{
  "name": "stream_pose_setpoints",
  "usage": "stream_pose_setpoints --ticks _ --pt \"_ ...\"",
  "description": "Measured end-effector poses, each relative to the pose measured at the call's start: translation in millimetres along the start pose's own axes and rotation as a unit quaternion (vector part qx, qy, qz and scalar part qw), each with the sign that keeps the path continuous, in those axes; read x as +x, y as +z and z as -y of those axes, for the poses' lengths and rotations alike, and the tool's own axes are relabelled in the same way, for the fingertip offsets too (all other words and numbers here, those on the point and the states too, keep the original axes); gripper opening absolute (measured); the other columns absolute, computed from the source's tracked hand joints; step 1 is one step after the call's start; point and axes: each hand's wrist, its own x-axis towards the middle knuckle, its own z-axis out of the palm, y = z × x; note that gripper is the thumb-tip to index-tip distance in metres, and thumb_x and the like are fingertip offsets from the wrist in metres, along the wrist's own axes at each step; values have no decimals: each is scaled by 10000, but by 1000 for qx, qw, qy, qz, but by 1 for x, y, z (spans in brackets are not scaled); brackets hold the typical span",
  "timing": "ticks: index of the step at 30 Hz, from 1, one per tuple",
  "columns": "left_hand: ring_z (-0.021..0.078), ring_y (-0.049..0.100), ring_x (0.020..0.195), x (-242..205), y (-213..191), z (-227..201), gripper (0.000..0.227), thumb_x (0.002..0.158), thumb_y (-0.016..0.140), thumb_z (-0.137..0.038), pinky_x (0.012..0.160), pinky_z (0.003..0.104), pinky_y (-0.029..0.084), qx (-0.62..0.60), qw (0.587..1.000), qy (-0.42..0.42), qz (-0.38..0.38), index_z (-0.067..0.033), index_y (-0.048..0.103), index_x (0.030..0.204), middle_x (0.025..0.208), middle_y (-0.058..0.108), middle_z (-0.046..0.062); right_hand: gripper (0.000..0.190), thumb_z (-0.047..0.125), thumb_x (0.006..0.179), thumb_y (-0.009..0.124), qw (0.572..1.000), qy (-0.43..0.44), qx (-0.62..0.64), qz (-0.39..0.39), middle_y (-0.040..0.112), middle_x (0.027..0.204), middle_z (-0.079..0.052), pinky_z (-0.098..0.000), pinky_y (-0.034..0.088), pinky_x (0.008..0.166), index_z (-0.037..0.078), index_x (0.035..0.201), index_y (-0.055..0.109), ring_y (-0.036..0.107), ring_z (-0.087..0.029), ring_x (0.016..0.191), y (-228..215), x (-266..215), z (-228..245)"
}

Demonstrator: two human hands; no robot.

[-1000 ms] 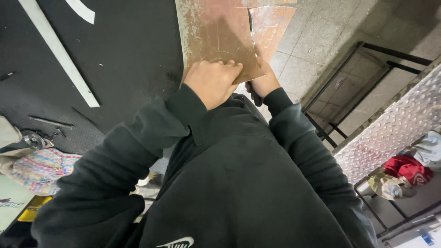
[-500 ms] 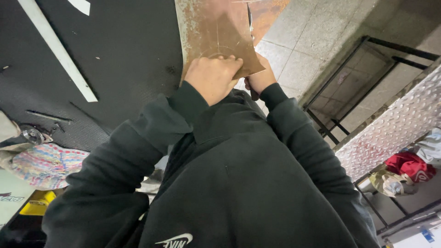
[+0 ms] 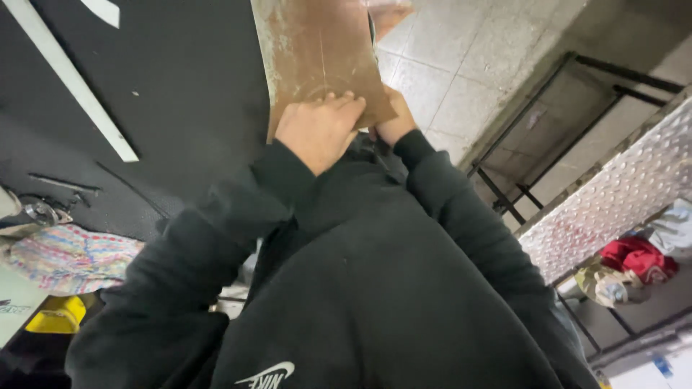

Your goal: The person uses tin snips to cut a small rectangular piece from a larger sheet of rusty metal. They then place a white paper template on the metal piece, trace its outline with a blue pen, and cut the metal along the marked line using the snips.

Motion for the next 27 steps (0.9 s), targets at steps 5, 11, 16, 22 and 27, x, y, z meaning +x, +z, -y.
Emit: stream_pose_setpoints --ticks 5,11,16,22,27 --pt "268 707 1125 -7 0 13 466 837 778 -236 840 378 582 -20 1000 3 -9 -97 677 1271 1280 718 98 401 215 1020 653 995 -56 -77 27 712 1117 -115 -304 538 840 12 1359 583 660 -188 967 -27 -7 -7" --pt "297 697 1172 -10 -7 16 417 882 719 -210 906 378 574 10 999 7 -34 -101 687 1284 1323 696 109 711 344 874 718 958 34 -280 50 671 1241 -145 -362 469 1011 60 1478 473 629 -246 1160 -109 -55 -17" --pt "304 670 1222 -28 -55 29 308 951 631 -196 946 398 556 94 991 -43 -85 -125 733 1233 1351 686 102 698 420 887 725 963 45 -265 -15 685 1232 -174 -402 475 1012 36 1440 538 617 -302 1148 -206 -88 -46" --pt "276 555 1447 -81 -59 26 309 1015 726 -175 1199 438 439 388 898 -187 -92 -234 700 1317 1455 642 47 586 362 923 700 969 133 -202 -50 604 954 -116 -418 454 696 53 1410 592 553 -259 807 -325 -102 -71" --pt "448 448 1466 -75 -3 -108 810 865 809 -184 1160 472 410 176 873 -331 -311 -64 442 1577 1620 448 311 613 283 862 690 999 34 9 23 615 889 -59 -337 492 654 165 1432 497 599 -175 768 -434 -121 -101"
